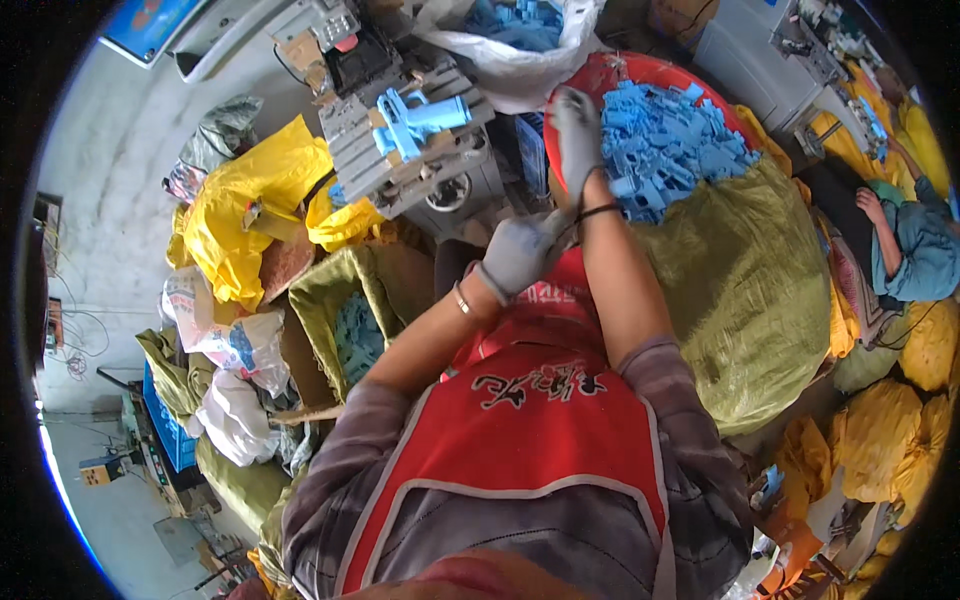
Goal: The person puts on gloves, cleans a machine component with tape, and presses buttons on the control panel. The person then loads toy gun parts onto the machine to stamp them, places the stamped parts into containers, and covers a basin of parts with a sack.
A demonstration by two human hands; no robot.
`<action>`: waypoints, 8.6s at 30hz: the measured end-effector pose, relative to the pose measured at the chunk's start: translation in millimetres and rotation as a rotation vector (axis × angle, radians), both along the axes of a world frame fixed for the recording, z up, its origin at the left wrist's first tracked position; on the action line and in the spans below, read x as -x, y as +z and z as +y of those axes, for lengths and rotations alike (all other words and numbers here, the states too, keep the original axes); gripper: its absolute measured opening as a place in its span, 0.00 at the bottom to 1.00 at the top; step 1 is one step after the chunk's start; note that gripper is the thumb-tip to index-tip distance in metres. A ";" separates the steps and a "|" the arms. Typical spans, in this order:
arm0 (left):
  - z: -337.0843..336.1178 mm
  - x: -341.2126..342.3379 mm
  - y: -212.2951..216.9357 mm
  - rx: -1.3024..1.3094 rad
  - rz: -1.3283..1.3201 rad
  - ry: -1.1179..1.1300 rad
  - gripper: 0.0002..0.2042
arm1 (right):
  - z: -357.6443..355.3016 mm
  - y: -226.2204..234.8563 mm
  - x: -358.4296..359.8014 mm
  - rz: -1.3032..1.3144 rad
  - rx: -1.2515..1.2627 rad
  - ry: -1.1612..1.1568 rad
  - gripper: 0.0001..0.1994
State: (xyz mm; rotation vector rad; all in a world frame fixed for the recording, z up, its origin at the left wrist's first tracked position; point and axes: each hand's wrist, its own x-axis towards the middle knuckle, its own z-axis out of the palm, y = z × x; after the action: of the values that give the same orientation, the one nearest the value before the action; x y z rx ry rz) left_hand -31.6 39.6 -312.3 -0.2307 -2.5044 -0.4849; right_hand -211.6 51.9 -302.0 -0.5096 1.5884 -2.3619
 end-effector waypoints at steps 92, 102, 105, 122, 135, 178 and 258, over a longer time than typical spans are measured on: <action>-108.6 -216.7 -74.0 -0.699 -0.146 0.841 0.11 | -50.3 77.5 -35.2 1.759 -0.891 0.445 0.33; -87.6 -205.9 -57.5 -0.471 -0.242 0.714 0.13 | 103.5 10.3 55.9 1.031 -1.014 0.318 0.18; -90.0 -219.3 -72.0 -0.606 -0.375 0.833 0.13 | 183.1 -37.2 97.6 0.890 -1.179 0.156 0.19; -78.8 -164.9 -54.0 -0.490 -0.339 0.592 0.13 | 145.9 -139.9 108.9 0.813 -2.117 0.365 0.24; -46.2 -70.7 -58.8 -1.098 -0.240 0.019 0.16 | 162.5 3.4 30.5 0.482 -0.506 0.478 0.16; -123.4 -106.0 69.8 -0.310 0.211 0.654 0.14 | 137.3 -18.7 -80.2 0.113 -0.269 0.271 0.17; -66.1 -102.8 -54.6 -0.560 -0.121 0.441 0.11 | 238.3 -153.5 155.6 0.405 -1.029 -0.201 0.19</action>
State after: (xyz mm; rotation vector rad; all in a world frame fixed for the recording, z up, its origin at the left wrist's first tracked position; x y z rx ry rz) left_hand 71.2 -26.5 -367.0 0.5656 -2.3177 -0.9932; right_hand -367.3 290.2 -455.5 -0.5963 2.8023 -1.2438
